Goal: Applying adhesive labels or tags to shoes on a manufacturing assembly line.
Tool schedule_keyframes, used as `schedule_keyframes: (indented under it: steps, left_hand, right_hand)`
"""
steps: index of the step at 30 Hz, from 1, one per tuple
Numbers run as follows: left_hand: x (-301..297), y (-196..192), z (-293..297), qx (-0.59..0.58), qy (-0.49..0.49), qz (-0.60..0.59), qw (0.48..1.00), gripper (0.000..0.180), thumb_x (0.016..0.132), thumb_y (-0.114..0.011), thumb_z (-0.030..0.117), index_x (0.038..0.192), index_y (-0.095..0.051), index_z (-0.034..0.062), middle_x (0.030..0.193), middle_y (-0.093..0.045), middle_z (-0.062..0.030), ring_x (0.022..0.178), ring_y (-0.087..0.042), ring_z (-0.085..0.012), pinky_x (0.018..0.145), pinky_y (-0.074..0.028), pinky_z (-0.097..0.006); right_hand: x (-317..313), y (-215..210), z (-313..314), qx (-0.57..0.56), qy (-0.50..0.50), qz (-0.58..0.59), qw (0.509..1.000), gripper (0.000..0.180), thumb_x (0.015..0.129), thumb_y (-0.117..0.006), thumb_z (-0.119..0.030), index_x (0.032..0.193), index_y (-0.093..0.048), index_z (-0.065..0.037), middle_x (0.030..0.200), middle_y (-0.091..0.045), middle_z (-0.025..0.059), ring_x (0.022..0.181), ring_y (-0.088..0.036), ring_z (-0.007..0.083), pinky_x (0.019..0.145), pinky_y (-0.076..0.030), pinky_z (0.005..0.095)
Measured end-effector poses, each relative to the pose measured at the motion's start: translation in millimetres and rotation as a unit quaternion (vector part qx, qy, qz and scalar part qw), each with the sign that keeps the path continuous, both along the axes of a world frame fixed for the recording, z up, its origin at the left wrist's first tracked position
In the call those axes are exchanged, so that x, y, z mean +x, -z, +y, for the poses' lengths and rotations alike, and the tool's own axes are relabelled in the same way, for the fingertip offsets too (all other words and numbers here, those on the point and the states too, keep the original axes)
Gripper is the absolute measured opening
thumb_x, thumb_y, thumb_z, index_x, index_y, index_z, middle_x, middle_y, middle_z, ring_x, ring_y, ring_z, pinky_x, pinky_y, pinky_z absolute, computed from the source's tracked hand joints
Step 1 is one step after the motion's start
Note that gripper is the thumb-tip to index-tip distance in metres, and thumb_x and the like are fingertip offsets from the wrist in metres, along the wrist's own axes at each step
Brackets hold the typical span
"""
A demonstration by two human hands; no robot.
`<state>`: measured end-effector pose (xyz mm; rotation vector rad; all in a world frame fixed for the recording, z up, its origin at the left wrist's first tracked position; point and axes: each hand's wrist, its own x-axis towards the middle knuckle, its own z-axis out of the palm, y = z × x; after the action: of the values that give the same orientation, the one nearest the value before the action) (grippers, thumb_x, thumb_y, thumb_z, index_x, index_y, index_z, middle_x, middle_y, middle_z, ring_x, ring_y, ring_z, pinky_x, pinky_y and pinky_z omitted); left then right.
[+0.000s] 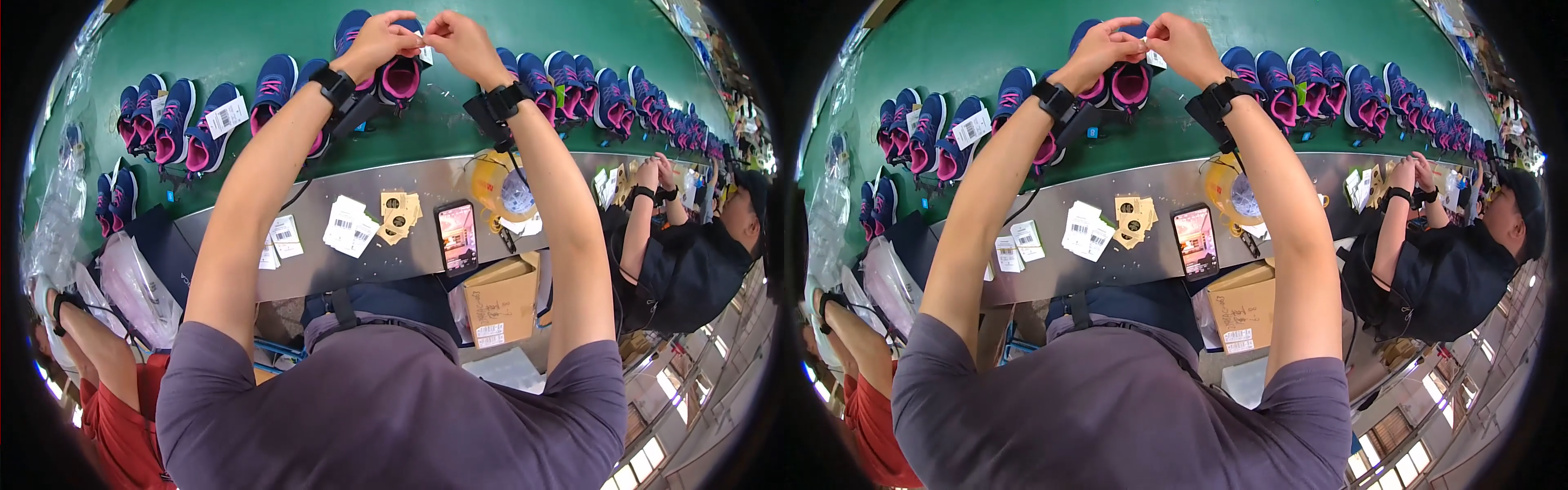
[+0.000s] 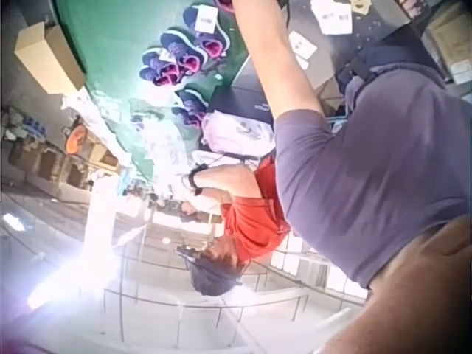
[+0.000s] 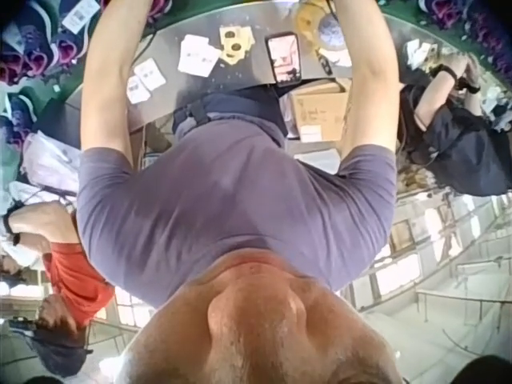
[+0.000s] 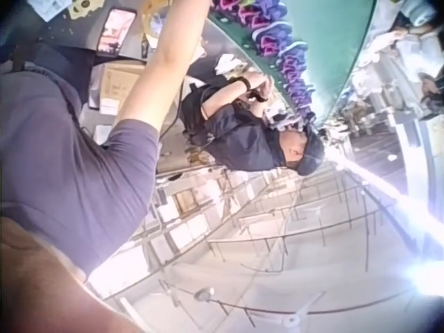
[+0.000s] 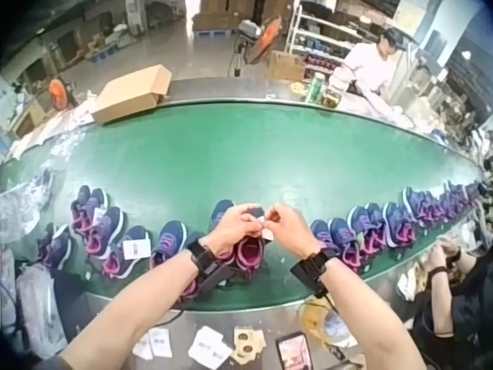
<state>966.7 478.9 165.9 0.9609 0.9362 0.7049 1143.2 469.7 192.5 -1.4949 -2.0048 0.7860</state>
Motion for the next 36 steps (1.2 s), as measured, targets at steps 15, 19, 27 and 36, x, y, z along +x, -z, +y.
schedule_keyframes:
  steps: [15, 19, 27, 36]
  left_hand:
    - [-78.9, -21.6, -268.2, 0.207, 0.046, 0.566, 0.797, 0.035, 0.077, -0.069, 0.035, 0.07, -0.054, 0.0043, 0.071, -0.056, -0.0096, 0.07, -0.057, -0.0303, 0.056, -0.042, -0.041]
    - [-80.4, -13.0, -288.0, 0.133, 0.068, 0.55, 0.822, 0.031, 0.075, -0.07, 0.032, 0.079, -0.055, 0.0051, 0.078, -0.056, -0.0101, 0.074, -0.057, -0.0317, 0.061, -0.043, -0.043]
    - [-64.9, -10.3, -286.7, 0.113, -0.008, 0.534, 0.838, 0.027, 0.074, -0.071, 0.028, 0.08, -0.058, 0.0052, 0.07, -0.058, -0.0061, 0.066, -0.057, -0.0234, 0.058, -0.044, -0.036]
    - [-54.2, -14.5, -274.0, 0.081, -0.005, 0.557, 0.827, 0.035, 0.069, -0.074, 0.032, 0.088, -0.06, 0.0057, 0.076, -0.061, -0.0083, 0.071, -0.06, -0.027, 0.062, -0.046, -0.038]
  right_hand:
    - [-32.5, -1.2, -290.9, -0.142, 0.049, -0.159, 0.976, 0.031, 0.075, -0.071, -0.021, 0.093, -0.052, -0.005, 0.086, -0.056, 0.0113, 0.077, -0.06, 0.0292, 0.059, -0.048, 0.0404]
    - [-34.7, 10.4, -299.8, -0.136, 0.066, -0.174, 0.973, 0.034, 0.071, -0.073, -0.02, 0.092, -0.05, -0.005, 0.09, -0.05, 0.0112, 0.087, -0.056, 0.0301, 0.061, -0.048, 0.0416]
    - [-9.5, 13.2, -295.1, -0.247, 0.116, -0.02, 0.962, 0.022, 0.073, -0.07, -0.016, 0.082, -0.054, -0.003, 0.074, -0.062, 0.0104, 0.071, -0.062, 0.029, 0.061, -0.049, 0.0378]
    - [2.2, -1.1, -301.0, -0.282, 0.176, 0.184, 0.925, 0.013, 0.085, -0.062, -0.011, 0.093, -0.061, -0.001, 0.077, -0.068, 0.0076, 0.066, -0.066, 0.0117, 0.053, -0.05, 0.0241]
